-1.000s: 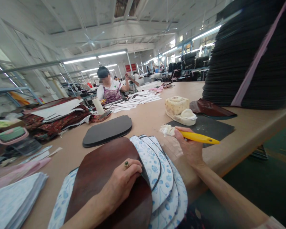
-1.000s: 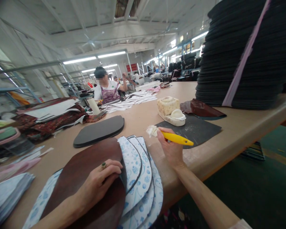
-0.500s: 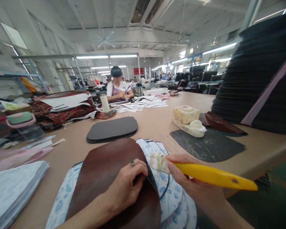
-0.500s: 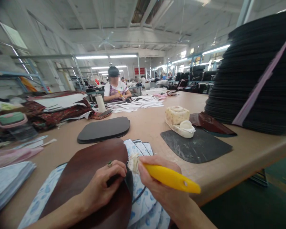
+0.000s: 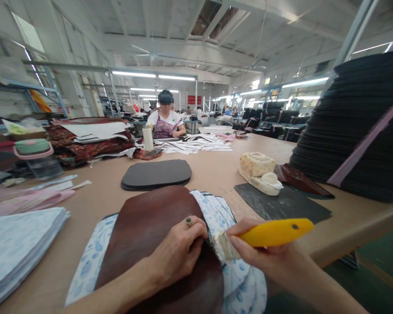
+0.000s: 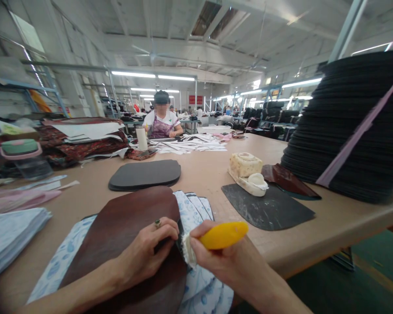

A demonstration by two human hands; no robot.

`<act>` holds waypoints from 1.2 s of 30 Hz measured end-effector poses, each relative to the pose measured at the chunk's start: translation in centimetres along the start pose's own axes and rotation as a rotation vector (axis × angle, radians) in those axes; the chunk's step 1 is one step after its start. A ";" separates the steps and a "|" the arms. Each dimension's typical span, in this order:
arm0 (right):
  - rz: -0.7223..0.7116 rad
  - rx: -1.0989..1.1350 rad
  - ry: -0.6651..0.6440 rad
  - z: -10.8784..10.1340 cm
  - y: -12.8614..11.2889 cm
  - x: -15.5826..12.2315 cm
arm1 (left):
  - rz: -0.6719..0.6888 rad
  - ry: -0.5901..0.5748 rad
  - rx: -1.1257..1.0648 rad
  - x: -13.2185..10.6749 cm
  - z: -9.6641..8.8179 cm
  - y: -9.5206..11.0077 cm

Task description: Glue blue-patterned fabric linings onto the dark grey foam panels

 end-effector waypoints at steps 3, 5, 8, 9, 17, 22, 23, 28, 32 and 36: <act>0.035 0.044 -0.044 0.2 0.8 2.2 | 0.006 -0.007 0.007 -0.1 0.1 0.1; 0.033 0.085 -0.042 0.2 1.2 3.9 | 0.010 0.001 0.007 -0.1 0.0 0.1; 0.021 0.144 -0.023 0.2 1.8 5.7 | 0.001 0.013 0.008 0.0 -0.1 0.1; 0.021 0.155 -0.016 0.2 2.0 6.0 | -0.001 0.014 0.010 0.0 -0.1 0.1; 0.031 0.071 -0.013 -0.5 0.8 4.2 | -0.014 0.004 0.033 0.0 0.0 0.0; 0.054 0.089 -0.082 -0.5 -0.8 2.7 | -0.042 -0.016 0.057 -0.1 0.2 -0.1; 0.058 0.102 -0.095 -0.5 -0.9 2.5 | -0.044 -0.020 0.061 -0.1 0.2 -0.1; 0.097 0.206 -0.146 -0.5 -0.8 1.9 | -0.033 -0.026 0.055 0.1 0.1 0.1; 0.115 0.266 -0.171 -0.5 0.0 1.8 | -0.019 -0.007 0.023 0.0 0.0 0.1; 0.137 0.332 -0.243 -0.3 0.8 1.9 | -0.029 0.033 -0.005 -0.1 -0.1 -0.2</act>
Point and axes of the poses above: each hand's wrist, its own x-axis towards the middle knuckle, its own z-axis out of the palm, y = z × x, the point moved 7 cm from there along x, towards the middle knuckle, and after that the axes turned 1 degree about z, right-handed, at the moved point
